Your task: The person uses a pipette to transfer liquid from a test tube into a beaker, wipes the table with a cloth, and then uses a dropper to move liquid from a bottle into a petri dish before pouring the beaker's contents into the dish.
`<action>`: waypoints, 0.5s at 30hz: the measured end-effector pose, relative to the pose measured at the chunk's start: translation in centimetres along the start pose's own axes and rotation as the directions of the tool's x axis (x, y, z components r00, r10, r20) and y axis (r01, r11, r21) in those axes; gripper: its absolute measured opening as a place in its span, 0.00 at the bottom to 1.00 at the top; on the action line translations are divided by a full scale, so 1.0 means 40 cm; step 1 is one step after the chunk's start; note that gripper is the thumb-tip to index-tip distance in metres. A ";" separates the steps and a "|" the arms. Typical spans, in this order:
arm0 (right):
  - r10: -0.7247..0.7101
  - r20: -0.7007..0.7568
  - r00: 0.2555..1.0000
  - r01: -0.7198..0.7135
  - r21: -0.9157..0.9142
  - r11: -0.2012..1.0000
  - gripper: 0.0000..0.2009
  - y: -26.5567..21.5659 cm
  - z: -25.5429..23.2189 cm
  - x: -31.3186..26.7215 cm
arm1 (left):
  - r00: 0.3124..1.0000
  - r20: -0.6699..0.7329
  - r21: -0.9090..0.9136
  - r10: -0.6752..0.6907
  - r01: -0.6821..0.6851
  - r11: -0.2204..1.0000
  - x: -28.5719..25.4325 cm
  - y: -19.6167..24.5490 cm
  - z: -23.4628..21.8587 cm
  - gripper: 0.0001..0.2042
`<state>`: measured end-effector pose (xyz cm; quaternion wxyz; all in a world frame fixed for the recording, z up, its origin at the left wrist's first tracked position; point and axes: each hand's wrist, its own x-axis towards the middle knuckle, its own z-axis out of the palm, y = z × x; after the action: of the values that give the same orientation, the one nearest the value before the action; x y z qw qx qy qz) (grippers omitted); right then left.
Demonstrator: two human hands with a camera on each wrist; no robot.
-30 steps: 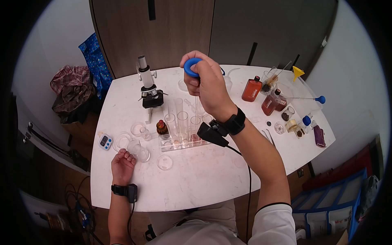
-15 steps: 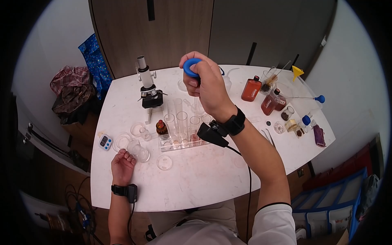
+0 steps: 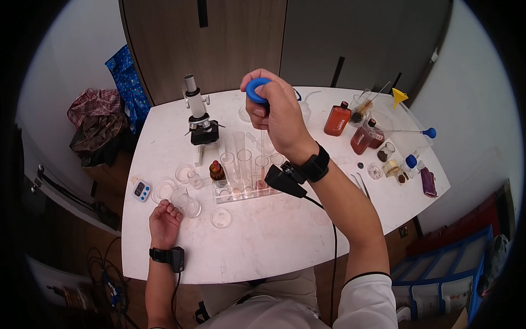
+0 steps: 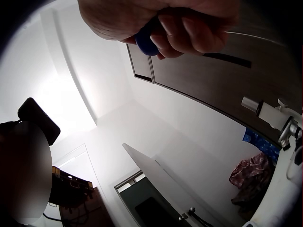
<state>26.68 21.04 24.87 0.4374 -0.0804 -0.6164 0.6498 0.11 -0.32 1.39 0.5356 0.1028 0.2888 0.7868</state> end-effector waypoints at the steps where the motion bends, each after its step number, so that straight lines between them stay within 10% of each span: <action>1: -0.001 -0.001 1.000 0.001 0.001 1.000 0.09 -0.001 -0.001 0.000 | 1.000 0.000 0.000 0.000 0.000 1.000 0.000 0.000 0.001 0.03; 15: 0.007 -0.017 1.000 -0.007 0.010 1.000 0.11 -0.005 0.001 -0.001 | 1.000 0.001 -0.003 -0.001 0.001 1.000 0.004 0.000 -0.006 0.03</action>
<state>26.78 20.95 25.04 0.4407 -0.0860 -0.6091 0.6538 -0.06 -0.26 1.16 0.5362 0.1023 0.2876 0.7869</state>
